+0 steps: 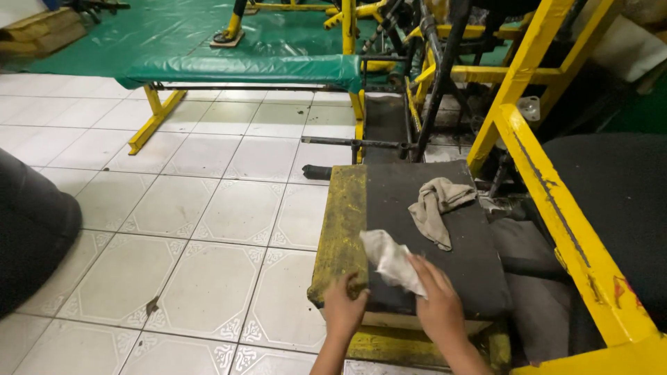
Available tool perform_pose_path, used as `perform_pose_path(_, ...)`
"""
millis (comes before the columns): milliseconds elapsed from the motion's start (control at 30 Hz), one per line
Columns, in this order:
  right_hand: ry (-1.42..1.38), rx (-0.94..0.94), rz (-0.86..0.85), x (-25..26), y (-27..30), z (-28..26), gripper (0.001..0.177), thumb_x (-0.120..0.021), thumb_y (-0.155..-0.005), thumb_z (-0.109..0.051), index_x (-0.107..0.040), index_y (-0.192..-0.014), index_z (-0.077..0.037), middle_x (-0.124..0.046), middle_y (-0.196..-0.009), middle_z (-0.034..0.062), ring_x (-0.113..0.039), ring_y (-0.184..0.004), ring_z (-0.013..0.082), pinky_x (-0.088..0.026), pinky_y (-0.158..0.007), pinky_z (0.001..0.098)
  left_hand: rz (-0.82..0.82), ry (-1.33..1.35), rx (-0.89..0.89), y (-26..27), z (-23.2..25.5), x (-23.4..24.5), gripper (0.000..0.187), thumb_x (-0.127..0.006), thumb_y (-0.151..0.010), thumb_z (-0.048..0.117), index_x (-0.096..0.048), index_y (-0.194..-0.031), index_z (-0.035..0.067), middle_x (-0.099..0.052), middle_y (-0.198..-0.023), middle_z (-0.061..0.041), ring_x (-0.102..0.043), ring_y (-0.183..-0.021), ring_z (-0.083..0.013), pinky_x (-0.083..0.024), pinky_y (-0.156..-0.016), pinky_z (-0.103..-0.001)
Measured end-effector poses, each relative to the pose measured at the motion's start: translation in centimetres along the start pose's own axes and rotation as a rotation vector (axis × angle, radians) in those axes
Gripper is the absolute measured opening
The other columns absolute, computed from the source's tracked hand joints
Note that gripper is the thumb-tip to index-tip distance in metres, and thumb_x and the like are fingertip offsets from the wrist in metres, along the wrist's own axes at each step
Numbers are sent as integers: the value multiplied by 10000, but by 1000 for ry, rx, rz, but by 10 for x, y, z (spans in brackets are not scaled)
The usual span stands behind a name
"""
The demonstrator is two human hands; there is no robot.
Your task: Cleaning various gym equipment and benches with a cloth.
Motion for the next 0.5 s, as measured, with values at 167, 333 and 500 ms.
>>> perform_pose_path(167,476,-17,-480,-50,9,-8,940,-788,-868,-261,-242,-1615,-429,-81,-1742,-5,-91,-1542,333,-165,-1233,571,-27,-911,-155,12,29,-10,913,-860,-716,273,-391,-1479,92,-338,-1616,-163,-274,-1484,-366,-272,-1171,-552)
perform_pose_path(333,479,16,-471,-53,12,-4,1029,-837,-811,-481,-193,-1613,-451,-70,-1690,-11,-70,-1554,349,-181,-1208,607,-93,-971,-226,12,19,-25,1045,-872,-731,326,-298,-1529,-30,-259,-1616,-255,-281,-1481,-450,-329,-1138,-537)
perform_pose_path(500,488,63,-481,-49,-3,-6,1054,-864,-744,-539,-216,-1571,-458,-60,-1689,5,-48,-1568,340,-162,-1227,596,-133,-988,-244,11,21,-22,1043,-871,-740,296,-279,-1532,-36,-227,-1613,-278,-256,-1477,-461,-289,-1165,-555)
Point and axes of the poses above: each hand's wrist, its own y-axis away from the middle knuckle, its own x-axis out of the back of the hand, z = x × y, the point moved 9 cm from there along -y, towards the middle knuckle
